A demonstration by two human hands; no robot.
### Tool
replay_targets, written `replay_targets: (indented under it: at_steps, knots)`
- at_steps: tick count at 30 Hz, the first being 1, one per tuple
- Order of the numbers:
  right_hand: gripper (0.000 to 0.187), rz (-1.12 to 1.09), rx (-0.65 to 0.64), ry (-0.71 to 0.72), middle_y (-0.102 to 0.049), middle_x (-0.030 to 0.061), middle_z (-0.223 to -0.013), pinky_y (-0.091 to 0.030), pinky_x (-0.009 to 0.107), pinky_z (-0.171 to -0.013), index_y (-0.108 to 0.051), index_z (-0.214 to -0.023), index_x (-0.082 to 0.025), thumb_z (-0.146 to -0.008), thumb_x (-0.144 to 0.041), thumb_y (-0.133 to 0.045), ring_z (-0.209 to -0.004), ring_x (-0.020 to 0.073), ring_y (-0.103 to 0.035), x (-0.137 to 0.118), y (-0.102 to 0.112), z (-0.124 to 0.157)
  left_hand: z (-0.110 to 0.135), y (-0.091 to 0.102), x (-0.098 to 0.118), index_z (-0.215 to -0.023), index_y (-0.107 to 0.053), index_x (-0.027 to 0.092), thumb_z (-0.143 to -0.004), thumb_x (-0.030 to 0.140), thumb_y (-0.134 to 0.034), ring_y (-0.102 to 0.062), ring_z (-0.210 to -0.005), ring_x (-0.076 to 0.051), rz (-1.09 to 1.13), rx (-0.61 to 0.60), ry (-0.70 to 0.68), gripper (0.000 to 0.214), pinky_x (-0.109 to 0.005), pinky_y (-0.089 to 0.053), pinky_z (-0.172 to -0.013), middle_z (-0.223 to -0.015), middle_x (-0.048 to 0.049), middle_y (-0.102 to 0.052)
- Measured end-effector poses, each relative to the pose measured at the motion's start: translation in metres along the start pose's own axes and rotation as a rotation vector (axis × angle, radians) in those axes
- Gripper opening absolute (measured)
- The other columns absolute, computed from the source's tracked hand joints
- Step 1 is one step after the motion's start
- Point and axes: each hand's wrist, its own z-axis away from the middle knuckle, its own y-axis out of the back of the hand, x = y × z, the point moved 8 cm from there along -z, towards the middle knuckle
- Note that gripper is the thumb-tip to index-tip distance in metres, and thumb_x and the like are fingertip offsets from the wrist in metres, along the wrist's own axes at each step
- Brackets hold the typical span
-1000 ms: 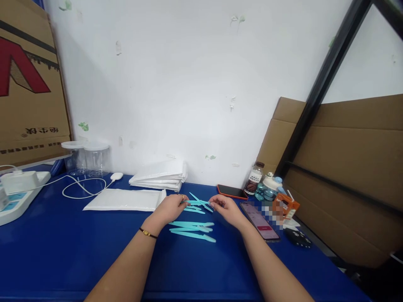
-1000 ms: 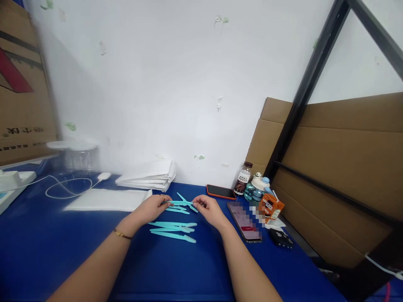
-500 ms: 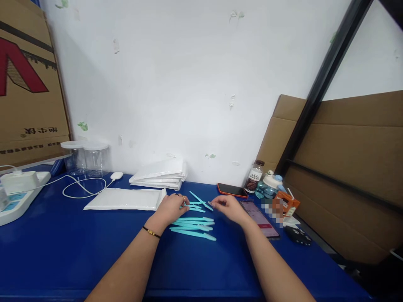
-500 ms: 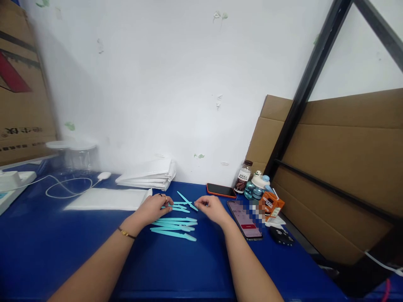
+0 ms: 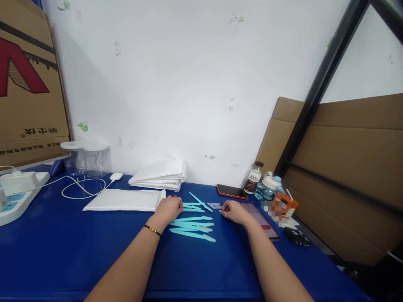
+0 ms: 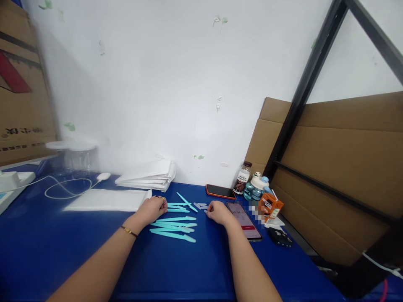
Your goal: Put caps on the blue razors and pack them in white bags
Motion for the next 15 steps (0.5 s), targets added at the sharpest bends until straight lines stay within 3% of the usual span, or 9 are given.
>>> replay_targets:
  at_steps: [7,12,15]
  knots:
    - [0.007,-0.11,-0.018,0.04,-0.062,0.0004,-0.064,-0.037,0.022,-0.053,-0.061,-0.067,-0.017,-0.064,-0.011,-0.063,-0.059,0.013,-0.054,0.0,0.0,-0.001,-0.001,-0.001,-0.004,-0.078,-0.059,0.022,-0.077,0.027,-0.052,-0.059,-0.072,-0.014,0.195,-0.022,0.016,0.009,-0.022,-0.037,-0.061,-0.076,0.0007,-0.065]
    - [0.013,-0.505,-0.025,0.17,-0.059,-0.0006,-0.066,-0.041,0.023,-0.056,-0.059,-0.078,-0.016,-0.071,-0.027,-0.061,-0.06,0.0125,-0.056,-0.03,0.005,0.002,-0.002,-0.002,-0.006,-0.081,-0.058,0.021,-0.077,0.03,-0.05,-0.057,-0.069,-0.014,0.282,-0.025,0.014,0.012,-0.022,-0.038,-0.059,-0.076,0.0007,-0.064]
    - [0.02,-0.612,-0.033,0.225,-0.059,-0.0006,-0.066,-0.043,0.024,-0.058,-0.06,-0.079,-0.015,-0.072,-0.034,-0.063,-0.061,0.0125,-0.056,-0.045,0.003,0.003,-0.002,-0.002,-0.004,-0.081,-0.059,0.02,-0.077,0.03,-0.051,-0.057,-0.07,-0.014,0.295,-0.026,-0.005,0.013,-0.022,-0.038,-0.059,-0.077,-0.0001,-0.064]
